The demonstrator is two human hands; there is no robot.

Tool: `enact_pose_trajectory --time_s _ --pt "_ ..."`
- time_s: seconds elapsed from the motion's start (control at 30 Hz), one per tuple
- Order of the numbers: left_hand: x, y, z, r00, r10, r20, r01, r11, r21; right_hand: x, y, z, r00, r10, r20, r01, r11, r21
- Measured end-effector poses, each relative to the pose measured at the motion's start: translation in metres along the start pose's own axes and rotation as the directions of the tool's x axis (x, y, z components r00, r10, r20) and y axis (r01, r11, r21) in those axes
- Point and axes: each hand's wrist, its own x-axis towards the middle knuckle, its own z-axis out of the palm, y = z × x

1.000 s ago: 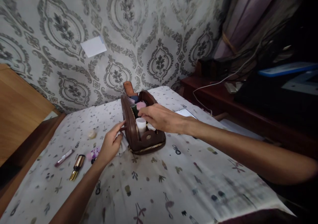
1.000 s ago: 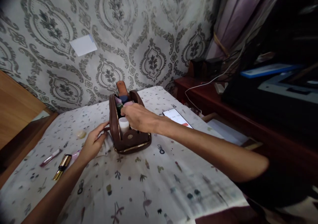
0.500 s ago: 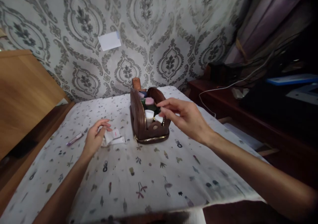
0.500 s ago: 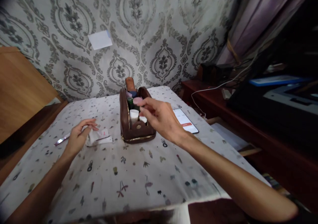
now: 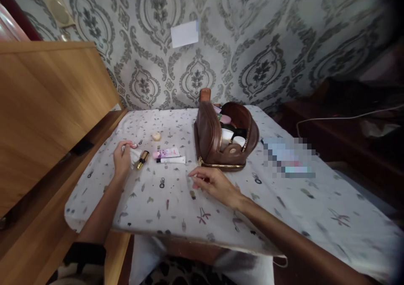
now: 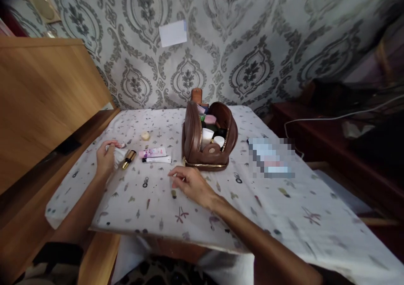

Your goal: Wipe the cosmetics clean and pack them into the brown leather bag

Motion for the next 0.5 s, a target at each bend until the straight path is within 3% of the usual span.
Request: enact_pose_trajectory --time_s 0.13,0.27,0.33,0.5 --pt "0.000 0.006 0.003 0.992 0.112 0.060 -0.117 0.990 0.076 0.027 0.002 0.023 0.999 0.053 0.008 -0.053 0.968 0.245" --pt "0.027 0.020 0.032 0.935 0.278 0.222 -0.319 0.931 0.179 0.047 0.009 0.045 0.995 0.060 -0.086 -0.025 0.933 0.358" --pt "0.040 0.025 0.053 0.901 0.252 0.353 -0.349 0.905 0.245 0.050 0.015 0.052 0.986 0.061 -0.157 -0.003 0.938 0.348" --pt "0.044 0.020 0.089 0.855 0.214 0.472 -0.366 0.894 0.259 0.043 0.027 0.058 0.985 0.079 -0.152 -0.036 0.963 0.267"
